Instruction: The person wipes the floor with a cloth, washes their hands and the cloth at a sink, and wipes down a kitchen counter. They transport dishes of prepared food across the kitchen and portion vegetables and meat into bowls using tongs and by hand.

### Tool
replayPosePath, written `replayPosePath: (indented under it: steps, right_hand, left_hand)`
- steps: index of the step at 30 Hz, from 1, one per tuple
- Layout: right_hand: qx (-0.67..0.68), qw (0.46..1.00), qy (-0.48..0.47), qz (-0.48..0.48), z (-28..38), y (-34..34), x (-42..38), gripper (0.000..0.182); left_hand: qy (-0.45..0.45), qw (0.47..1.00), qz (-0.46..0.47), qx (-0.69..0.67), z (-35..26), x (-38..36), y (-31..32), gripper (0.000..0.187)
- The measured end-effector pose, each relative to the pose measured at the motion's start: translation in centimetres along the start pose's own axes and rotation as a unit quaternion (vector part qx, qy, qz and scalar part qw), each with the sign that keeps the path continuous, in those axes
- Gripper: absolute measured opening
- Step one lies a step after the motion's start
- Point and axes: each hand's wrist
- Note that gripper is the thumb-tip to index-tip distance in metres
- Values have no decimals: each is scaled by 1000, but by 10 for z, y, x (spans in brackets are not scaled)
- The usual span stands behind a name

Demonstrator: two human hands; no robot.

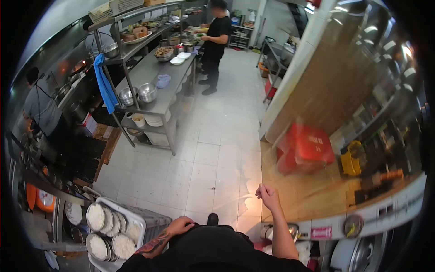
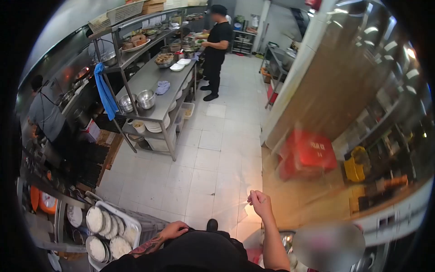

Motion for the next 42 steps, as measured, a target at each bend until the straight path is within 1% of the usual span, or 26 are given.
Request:
replayPosePath:
  steps: [1, 2, 3, 4, 5, 7, 10, 12, 14, 15, 16, 18, 19, 21, 24, 25, 26, 27, 28, 30, 32, 34, 36, 38, 40, 42]
  right_hand:
    - [-56, 998, -7, 30, -2, -1, 42, 40]
    - [-58, 997, -5, 40, -6, 1, 78, 40]
    - [-185, 977, -36, 96, -10, 3, 114, 39]
    - [-309, 937, -70, 149, -15, 8, 150, 39]
    - [-303, 932, -66, 187, -22, 17, 182, 34]
    - [-295, 925, -62, 230, -51, 42, 232, 36]
    - [-312, 894, -5, 322, -104, 78, 298, 39]
    - [-326, 884, 50, 331, -125, 92, 326, 41]
    - [-287, 897, 64, 331, -129, 90, 352, 43]
    - [-218, 915, 162, 299, -125, 90, 369, 38]
    - [-217, 914, 168, 300, -130, 86, 385, 38]
    - [-135, 942, 222, 211, -145, 65, 422, 30]
    - [-129, 943, 225, 209, -142, 56, 445, 30]
    - [-272, 925, 168, 207, -128, 38, 499, 26]
    - [-214, 934, 178, 226, -152, 26, 595, 29]
    - [-231, 922, 198, 241, -131, 31, 638, 32]
    - [-235, 919, 192, 250, -132, 41, 686, 32]
    - [-281, 901, 124, 306, -133, 49, 728, 32]
    - [-326, 871, 54, 364, -128, 52, 775, 32]
    - [-280, 862, -1, 424, -103, 85, 871, 29]
    - [-111, 869, -11, 482, -65, 127, 966, 28]
    - [61, 858, 2, 510, -35, 181, 1049, 24]
    - [77, 846, -43, 526, -13, 239, 1122, 24]
    - [-55, 838, -171, 515, 36, 288, 1180, 20]
    - [-118, 809, -298, 493, 54, 337, 1231, 17]
    - [-131, 805, -308, 490, 70, 372, 1274, 15]
  left_hand:
    - [-21, 998, -40, -41, -2, 15, -16, 28]
    - [-41, 993, -78, -82, -3, 30, -28, 26]
    - [-91, 971, -147, -167, -6, 50, -36, 22]
    - [-70, 958, -198, -193, -3, 76, -49, 20]
    - [-73, 949, -232, -201, 3, 104, -62, 20]
    - [-82, 930, -285, -215, 5, 162, -94, 19]
    - [-117, 929, -256, -242, 24, 257, -150, 19]
    - [-121, 933, -241, -240, 24, 319, -204, 20]
    - [-50, 975, -175, -129, 31, 382, -270, 21]
    - [-33, 978, -170, -118, 39, 417, -302, 22]
    - [-18, 981, -163, -106, 46, 448, -335, 24]
    - [-41, 987, -153, -25, 44, 506, -415, 26]
    - [-48, 984, -174, -1, 48, 534, -453, 27]
    - [-76, 976, -203, 16, 54, 586, -525, 31]
    - [-122, 953, -277, 22, 95, 650, -604, 37]
    - [-128, 950, -284, 18, 116, 667, -619, 37]
    - [-177, 914, -360, 60, 137, 683, -633, 36]
    - [-227, 869, -428, 101, 154, 696, -640, 35]
    - [-241, 865, -432, 89, 165, 706, -639, 35]
    - [-267, 825, -495, 53, 181, 713, -640, 30]
    - [-304, 801, -514, 45, 178, 729, -645, 28]
    - [-341, 777, -528, 38, 181, 741, -652, 27]
    - [-347, 760, -550, -22, 192, 745, -653, 25]
    - [-340, 744, -575, 2, 201, 749, -655, 25]
    - [-328, 730, -599, 30, 208, 761, -672, 24]
    - [-378, 688, -619, -8, 205, 772, -690, 25]
Point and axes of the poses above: each hand's wrist, its own x-axis towards the middle knuckle, its own y-axis out of the palm, z = x × y, and after that the axes turned 10 degrees about -y, right-handed
